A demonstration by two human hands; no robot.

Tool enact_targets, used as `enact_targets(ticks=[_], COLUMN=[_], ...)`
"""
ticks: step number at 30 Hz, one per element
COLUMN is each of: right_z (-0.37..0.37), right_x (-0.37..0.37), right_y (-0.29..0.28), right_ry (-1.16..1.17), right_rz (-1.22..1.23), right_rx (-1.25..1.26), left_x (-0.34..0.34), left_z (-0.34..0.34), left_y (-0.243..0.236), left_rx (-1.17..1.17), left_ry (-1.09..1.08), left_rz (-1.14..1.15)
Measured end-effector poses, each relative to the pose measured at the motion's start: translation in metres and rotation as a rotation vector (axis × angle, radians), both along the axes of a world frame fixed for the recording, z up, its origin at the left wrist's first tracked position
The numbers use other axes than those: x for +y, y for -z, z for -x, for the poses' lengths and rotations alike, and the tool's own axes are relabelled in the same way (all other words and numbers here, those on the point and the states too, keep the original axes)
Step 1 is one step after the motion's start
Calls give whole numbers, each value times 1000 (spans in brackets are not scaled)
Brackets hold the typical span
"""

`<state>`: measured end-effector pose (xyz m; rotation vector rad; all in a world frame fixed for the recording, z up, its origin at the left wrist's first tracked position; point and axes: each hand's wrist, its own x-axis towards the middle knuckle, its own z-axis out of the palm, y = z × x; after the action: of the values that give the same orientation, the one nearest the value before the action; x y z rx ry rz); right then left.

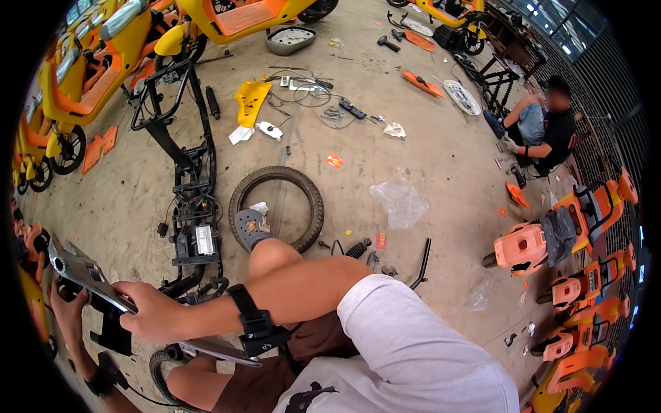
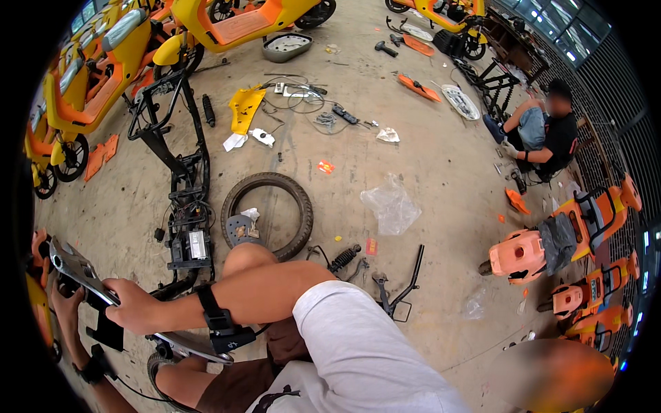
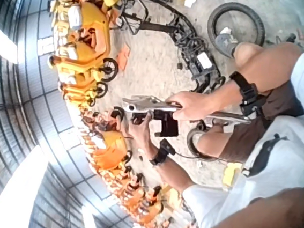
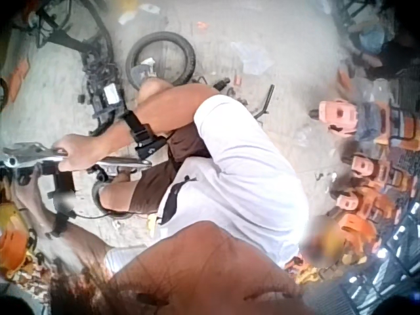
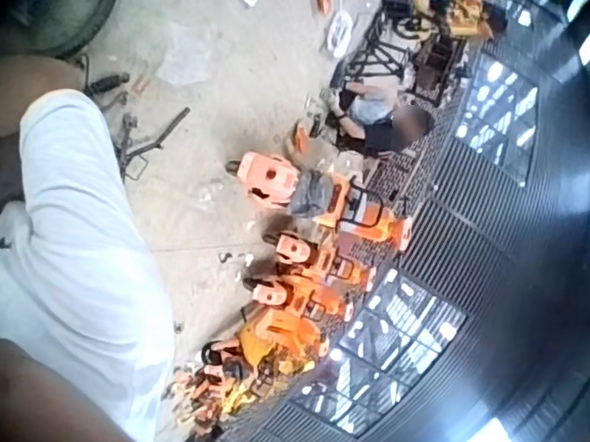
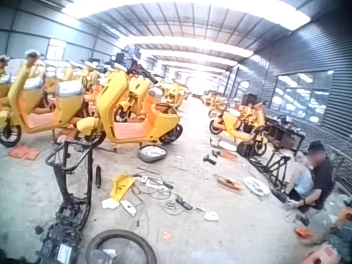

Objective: The person holds a motorcycle front fork assembly and uses an adjustable wrench to tighten a component on it while seated among rows of scooters.

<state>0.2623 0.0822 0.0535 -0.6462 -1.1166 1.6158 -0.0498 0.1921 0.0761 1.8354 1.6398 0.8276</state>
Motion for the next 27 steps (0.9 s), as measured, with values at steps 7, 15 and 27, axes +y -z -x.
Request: enact_targets(ticks=[7,15,27], right_z=[-5,-20,-25], right_x=[2,-13,-4], right_y=[1,-19,-2], right_ry=[-43,-110,-78], right_rz=[64,193,141], right_rx=[-142,17,-71], left_x=[-19,-137,-155], left_z=[-38,-40,-31], left_y=[-14,-57,20], left_rx=[62,-1165,-1408], left_ry=[-11,-87,-599], left_rz=[-52,-35,-246])
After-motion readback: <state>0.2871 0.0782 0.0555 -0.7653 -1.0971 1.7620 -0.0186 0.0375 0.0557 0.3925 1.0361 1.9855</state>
